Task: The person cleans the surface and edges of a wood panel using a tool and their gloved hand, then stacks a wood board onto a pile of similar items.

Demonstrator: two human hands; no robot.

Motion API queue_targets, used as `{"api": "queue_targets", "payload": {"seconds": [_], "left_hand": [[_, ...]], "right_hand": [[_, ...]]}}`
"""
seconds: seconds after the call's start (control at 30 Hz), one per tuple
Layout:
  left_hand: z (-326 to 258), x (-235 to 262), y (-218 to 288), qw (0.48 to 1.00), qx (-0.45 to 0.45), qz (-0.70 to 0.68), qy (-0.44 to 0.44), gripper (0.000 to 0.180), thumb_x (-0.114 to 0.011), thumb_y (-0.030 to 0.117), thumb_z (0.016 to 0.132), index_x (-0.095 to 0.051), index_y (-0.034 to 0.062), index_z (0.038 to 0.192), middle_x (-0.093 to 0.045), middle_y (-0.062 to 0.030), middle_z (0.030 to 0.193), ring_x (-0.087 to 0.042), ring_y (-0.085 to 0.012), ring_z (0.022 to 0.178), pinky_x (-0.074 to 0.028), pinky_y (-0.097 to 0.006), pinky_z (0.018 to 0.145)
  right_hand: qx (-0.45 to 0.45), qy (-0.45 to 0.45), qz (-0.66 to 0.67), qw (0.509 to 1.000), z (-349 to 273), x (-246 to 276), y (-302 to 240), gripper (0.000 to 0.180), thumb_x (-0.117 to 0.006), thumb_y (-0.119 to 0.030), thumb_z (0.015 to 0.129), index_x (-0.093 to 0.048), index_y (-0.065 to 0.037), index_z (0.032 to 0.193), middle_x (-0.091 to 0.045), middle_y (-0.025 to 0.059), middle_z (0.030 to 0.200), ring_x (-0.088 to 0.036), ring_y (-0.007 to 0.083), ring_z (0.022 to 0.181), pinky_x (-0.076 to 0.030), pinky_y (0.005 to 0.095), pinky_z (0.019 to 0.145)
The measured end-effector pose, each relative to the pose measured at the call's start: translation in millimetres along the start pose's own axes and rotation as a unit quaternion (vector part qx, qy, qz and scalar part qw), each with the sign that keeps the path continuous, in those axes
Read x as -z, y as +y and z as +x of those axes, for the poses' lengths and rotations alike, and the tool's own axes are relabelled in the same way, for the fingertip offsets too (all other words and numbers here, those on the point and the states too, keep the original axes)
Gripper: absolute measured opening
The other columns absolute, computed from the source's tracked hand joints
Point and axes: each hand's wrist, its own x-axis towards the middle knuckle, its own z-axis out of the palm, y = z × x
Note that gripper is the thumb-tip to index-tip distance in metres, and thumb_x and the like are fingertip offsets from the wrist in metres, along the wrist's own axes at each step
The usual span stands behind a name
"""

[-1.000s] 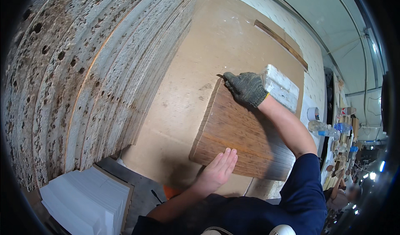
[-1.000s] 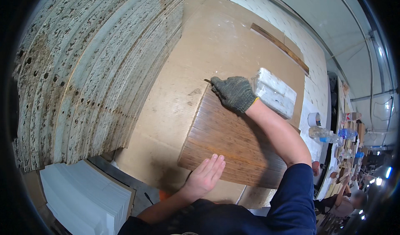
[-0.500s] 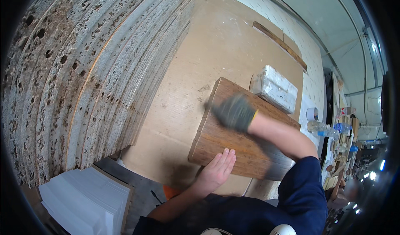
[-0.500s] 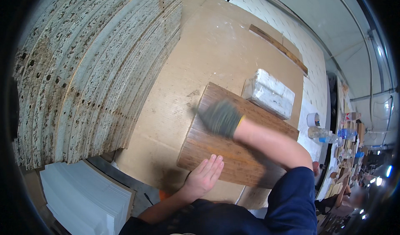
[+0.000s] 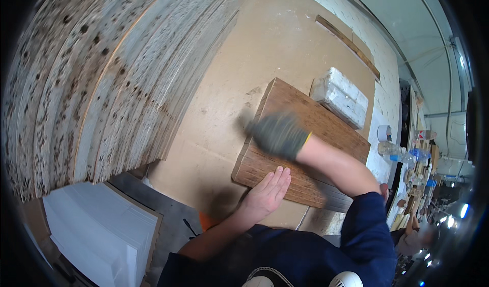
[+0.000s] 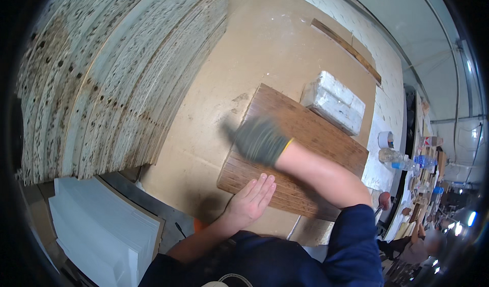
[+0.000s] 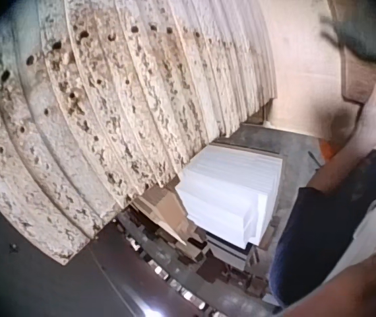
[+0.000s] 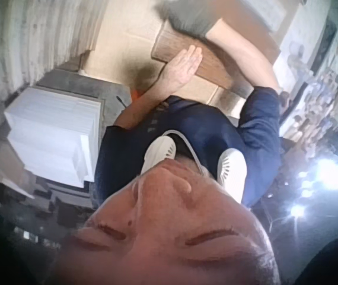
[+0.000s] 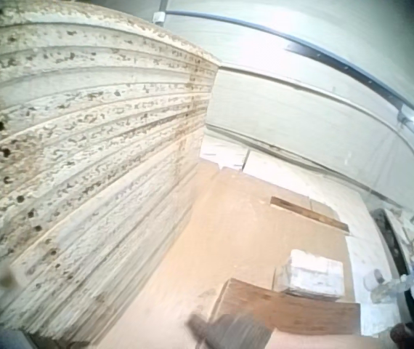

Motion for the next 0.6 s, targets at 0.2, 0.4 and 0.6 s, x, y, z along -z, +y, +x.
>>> {"api": "queue_targets", "payload": {"seconds": [0.2, 0.4, 0.6], "left_hand": [[-7.2, -29.8, 12.6, 0.987, 0.078, -0.111, 0.086, 0.048, -0.048, 0.018, 0.089, -0.050, -0.0061, 0.130, -0.053, -0.0173, 0.135, -0.050, -0.0290, 0.127, -0.038, -0.037, 0.108], [-9.1, -15.1, 5.7, 1.000, 0.006, -0.013, 0.022, 0.046, -0.052, 0.014, 0.085, -0.054, -0.0016, 0.129, -0.057, -0.0130, 0.128, -0.056, -0.0250, 0.117, -0.043, -0.036, 0.102], [-5.5, -5.6, 1.1, 0.999, 0.019, 0.030, 0.006, 0.047, -0.054, 0.016, 0.086, -0.052, 0.0022, 0.130, -0.057, -0.0151, 0.128, -0.054, -0.0247, 0.121, -0.042, -0.036, 0.103]], "right_hand": [[0.061, 0.064, 0.016, 0.996, -17.0, 6.1, -32.2, 0.013, -0.055, -0.023, 0.085, -0.058, -0.013, 0.093, -0.056, 0.0131, 0.054, -0.058, 0.0285, 0.046, -0.042, 0.0419, 0.041], [0.062, 0.085, 0.030, 0.994, -40.0, -44.1, -42.6, 0.016, -0.058, -0.021, 0.082, -0.059, -0.010, 0.095, -0.057, 0.0116, 0.056, -0.059, 0.0263, 0.049, -0.047, 0.0401, 0.045], [-0.097, -0.096, 0.020, 0.990, -1.8, 12.0, -9.4, 0.019, -0.058, -0.022, 0.085, -0.068, -0.007, 0.080, -0.063, 0.0129, 0.068, -0.064, 0.0243, 0.066, -0.051, 0.0414, 0.058]]}}
